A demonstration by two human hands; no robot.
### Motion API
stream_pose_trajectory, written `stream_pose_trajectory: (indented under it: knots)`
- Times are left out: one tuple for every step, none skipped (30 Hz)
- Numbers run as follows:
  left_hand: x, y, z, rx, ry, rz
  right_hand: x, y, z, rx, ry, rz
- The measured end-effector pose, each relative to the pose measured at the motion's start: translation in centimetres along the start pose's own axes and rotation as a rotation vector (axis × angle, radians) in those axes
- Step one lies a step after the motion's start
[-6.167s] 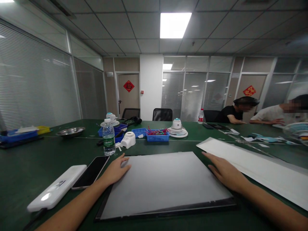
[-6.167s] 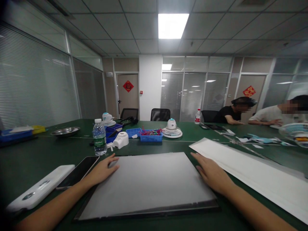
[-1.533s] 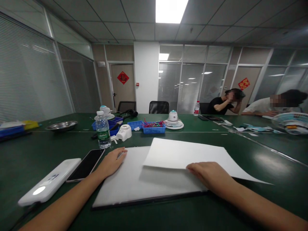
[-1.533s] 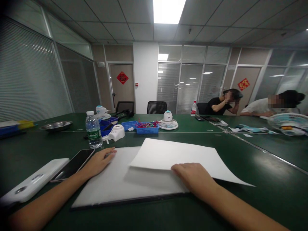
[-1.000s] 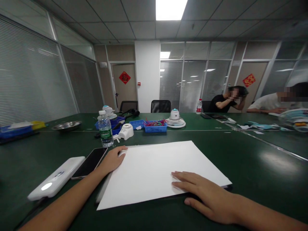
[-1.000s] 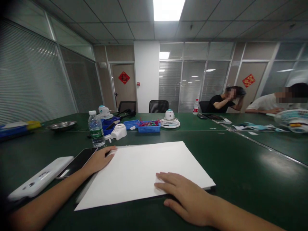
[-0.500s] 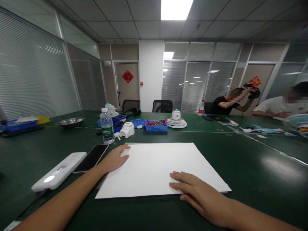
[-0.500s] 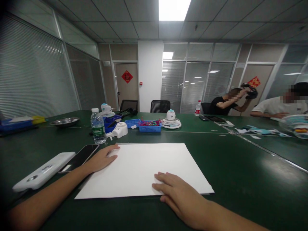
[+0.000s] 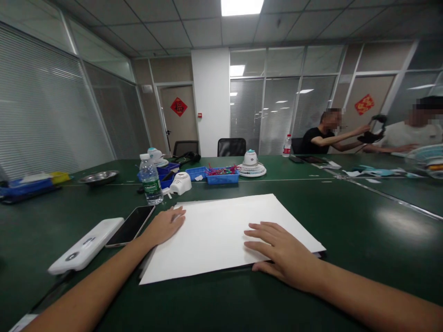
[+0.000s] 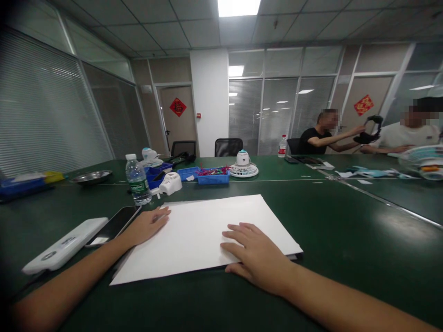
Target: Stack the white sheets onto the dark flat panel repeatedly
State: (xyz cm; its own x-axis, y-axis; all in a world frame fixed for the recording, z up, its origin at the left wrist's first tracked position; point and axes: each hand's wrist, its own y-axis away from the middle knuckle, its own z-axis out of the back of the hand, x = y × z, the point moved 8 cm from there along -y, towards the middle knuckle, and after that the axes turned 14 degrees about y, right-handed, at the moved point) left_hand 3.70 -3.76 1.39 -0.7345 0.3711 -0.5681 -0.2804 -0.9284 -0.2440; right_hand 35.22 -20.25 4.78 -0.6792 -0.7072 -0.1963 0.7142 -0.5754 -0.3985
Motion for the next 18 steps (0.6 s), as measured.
stream_pose_trajectory:
  knots:
    - [-0.1, 0.0, 0.0, -0.003, -0.012, 0.007, 0.4, 0.0, 0.6, -0.056, 0.043, 0.052]
    - [-0.2, 0.0, -0.1, -0.004, -0.014, 0.012, 0.9, 0.1, 1.1, -0.108, 0.089, 0.105]
    - [-0.3, 0.0, -0.1, 0.0, -0.002, 0.014, 1.4, 0.2, 1.7, -0.158, 0.136, 0.157]
    - [-0.3, 0.1, 0.0, 0.006, 0.021, 0.018, 1.9, 0.3, 2.1, -0.202, 0.182, 0.208]
    - [-0.4, 0.1, 0.1, 0.01, 0.052, 0.021, 2.4, 0.4, 2.5, -0.237, 0.225, 0.257]
    - [-0.5, 0.1, 0.2, 0.013, 0.09, 0.024, 2.8, 0.6, 2.8, -0.263, 0.263, 0.304]
    - [-0.5, 0.1, 0.4, 0.016, 0.132, 0.026, 3.0, 0.7, 3.1, -0.284, 0.293, 0.352]
    - [-0.5, 0.1, 0.6, 0.018, 0.176, 0.028, 3.2, 1.0, 3.4, -0.302, 0.314, 0.399]
    - [-0.5, 0.1, 0.9, 0.018, 0.221, 0.033, 3.1, 1.3, 3.7, -0.318, 0.329, 0.435]
    - [-0.4, 0.0, 1.1, 0.014, 0.265, 0.039, 2.8, 1.6, 4.0, -0.325, 0.337, 0.463]
    - [-0.4, 0.0, 1.4, 0.009, 0.308, 0.045, 2.3, 1.9, 4.3, -0.326, 0.338, 0.482]
    - [-0.4, -0.1, 1.6, 0.01, 0.344, 0.049, 1.7, 2.4, 4.6, -0.324, 0.333, 0.493]
    - [-0.4, -0.1, 1.6, 0.02, 0.374, 0.051, 1.0, 2.8, 4.9, -0.321, 0.333, 0.502]
    - [-0.5, -0.1, 1.6, 0.037, 0.397, 0.05, 0.3, 3.3, 5.2, -0.32, 0.34, 0.51]
    - [-0.7, 0.0, 1.4, 0.064, 0.411, 0.047, -0.4, 3.8, 5.4, -0.324, 0.354, 0.513]
    - [-1.0, 0.0, 1.1, 0.091, 0.414, 0.039, -1.2, 4.3, 5.8, -0.333, 0.373, 0.508]
    - [-1.4, 0.2, 0.9, 0.114, 0.403, 0.024, -1.9, 4.7, 6.2, -0.35, 0.391, 0.49]
    - [-1.9, 0.3, 0.7, 0.129, 0.377, 0.002, -2.7, 5.0, 6.6, -0.366, 0.407, 0.467]
